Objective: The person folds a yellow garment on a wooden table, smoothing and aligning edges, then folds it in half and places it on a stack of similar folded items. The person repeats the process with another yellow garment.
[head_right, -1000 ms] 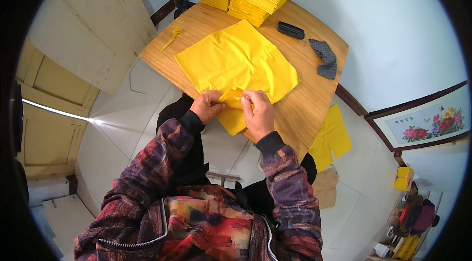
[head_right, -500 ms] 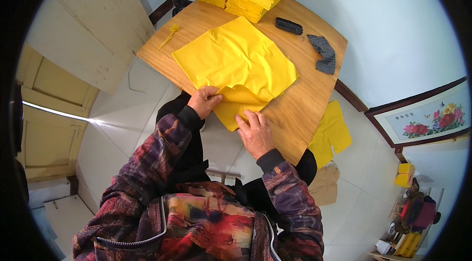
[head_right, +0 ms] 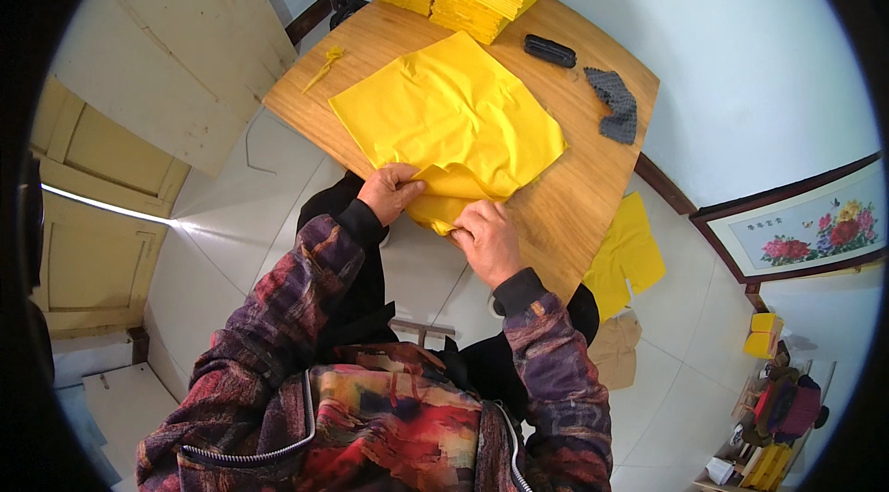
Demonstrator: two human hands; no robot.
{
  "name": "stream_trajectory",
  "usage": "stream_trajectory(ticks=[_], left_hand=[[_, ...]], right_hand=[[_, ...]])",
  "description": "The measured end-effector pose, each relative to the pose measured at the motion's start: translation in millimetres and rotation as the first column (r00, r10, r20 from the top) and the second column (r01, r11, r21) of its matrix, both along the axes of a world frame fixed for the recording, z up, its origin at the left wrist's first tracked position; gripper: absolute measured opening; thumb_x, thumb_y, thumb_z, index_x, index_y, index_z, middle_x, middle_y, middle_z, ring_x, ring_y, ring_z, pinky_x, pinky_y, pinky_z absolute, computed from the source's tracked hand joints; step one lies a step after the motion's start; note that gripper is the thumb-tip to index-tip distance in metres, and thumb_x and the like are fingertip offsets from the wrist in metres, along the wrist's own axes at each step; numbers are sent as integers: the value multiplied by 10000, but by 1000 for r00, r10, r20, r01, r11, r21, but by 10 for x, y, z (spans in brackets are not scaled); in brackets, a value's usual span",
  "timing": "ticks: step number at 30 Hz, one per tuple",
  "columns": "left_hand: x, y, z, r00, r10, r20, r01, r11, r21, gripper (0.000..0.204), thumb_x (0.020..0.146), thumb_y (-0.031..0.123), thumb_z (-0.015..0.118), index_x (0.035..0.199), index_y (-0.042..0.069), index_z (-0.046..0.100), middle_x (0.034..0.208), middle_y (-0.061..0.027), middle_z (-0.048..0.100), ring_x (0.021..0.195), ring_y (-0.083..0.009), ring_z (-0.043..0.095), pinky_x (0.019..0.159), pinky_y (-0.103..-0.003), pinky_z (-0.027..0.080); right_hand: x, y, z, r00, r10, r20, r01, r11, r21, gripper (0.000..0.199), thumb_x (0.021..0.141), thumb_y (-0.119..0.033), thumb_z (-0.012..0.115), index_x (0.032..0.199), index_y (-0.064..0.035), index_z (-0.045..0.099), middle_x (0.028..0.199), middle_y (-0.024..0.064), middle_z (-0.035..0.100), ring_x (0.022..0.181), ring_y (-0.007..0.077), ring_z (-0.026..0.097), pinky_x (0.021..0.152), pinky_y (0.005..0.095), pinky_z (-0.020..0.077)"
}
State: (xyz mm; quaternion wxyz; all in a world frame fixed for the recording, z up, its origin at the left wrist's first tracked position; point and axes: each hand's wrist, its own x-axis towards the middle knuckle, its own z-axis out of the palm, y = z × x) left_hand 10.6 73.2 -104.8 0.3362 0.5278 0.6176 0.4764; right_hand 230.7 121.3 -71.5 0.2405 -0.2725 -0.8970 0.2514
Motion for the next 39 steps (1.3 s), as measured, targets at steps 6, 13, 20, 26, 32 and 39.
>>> stream_trajectory(ticks=[6, 13, 20, 26, 32, 39], left_hand=[[7, 8, -20, 999, 4, 40, -4, 1000, 12, 107, 865, 89, 642, 864, -19, 644, 760, -174, 608, 716, -292, 602, 654, -359, 476], [2, 5, -10, 999, -9, 35, 8, 999, 31, 106, 859, 83, 644, 856, -23, 637, 771, -175, 603, 712, -295, 599, 646, -361, 470], [-28, 1, 44, 998, -55, -30, 54, 998, -32, 137, 895, 109, 660, 922, -25, 642, 779, -115, 570, 763, -223, 566, 689, -344, 448], [-74, -10, 75, 991, -112, -68, 110, 993, -32, 139, 870, 107, 680, 933, -13, 650, 802, -115, 579, 786, -256, 568, 727, -349, 456], [-36, -21, 9, 996, -91, -12, 92, 995, 44, 173, 848, 84, 700, 986, -14, 661, 824, -104, 598, 806, -228, 589, 749, -322, 475], [-5, 10, -88, 997, 24, 68, -20, 998, -62, 125, 865, 83, 659, 941, -17, 670, 809, -128, 639, 760, -236, 617, 694, -327, 489]], right_hand=[[-5, 131, 80, 998, 53, 28, -47, 979, -197, 126, 751, -54, 724, 818, -50, 617, 902, 79, 608, 889, 306, 560, 781, 387, 467], [-7, 275, 145, 988, 135, 71, -112, 959, -260, 83, 822, -54, 680, 838, -10, 611, 882, 101, 634, 870, 283, 582, 768, 352, 471], [-102, 295, 250, 999, 19, -34, -28, 956, -293, 106, 874, -92, 627, 826, -8, 584, 811, 150, 610, 737, 354, 593, 633, 396, 473], [-303, 278, 264, 989, -125, -80, 120, 990, -71, 104, 893, -100, 608, 847, -21, 559, 831, 160, 615, 776, 371, 598, 658, 421, 481], [-353, 281, 279, 979, -169, -114, 162, 985, -66, 86, 893, -98, 613, 859, -28, 575, 828, 146, 611, 796, 353, 599, 680, 415, 487], [6, -63, 203, 988, -156, 24, 155, 988, 14, 218, 824, -105, 674, 1027, -41, 628, 1001, 125, 608, 928, 326, 583, 793, 418, 490]])
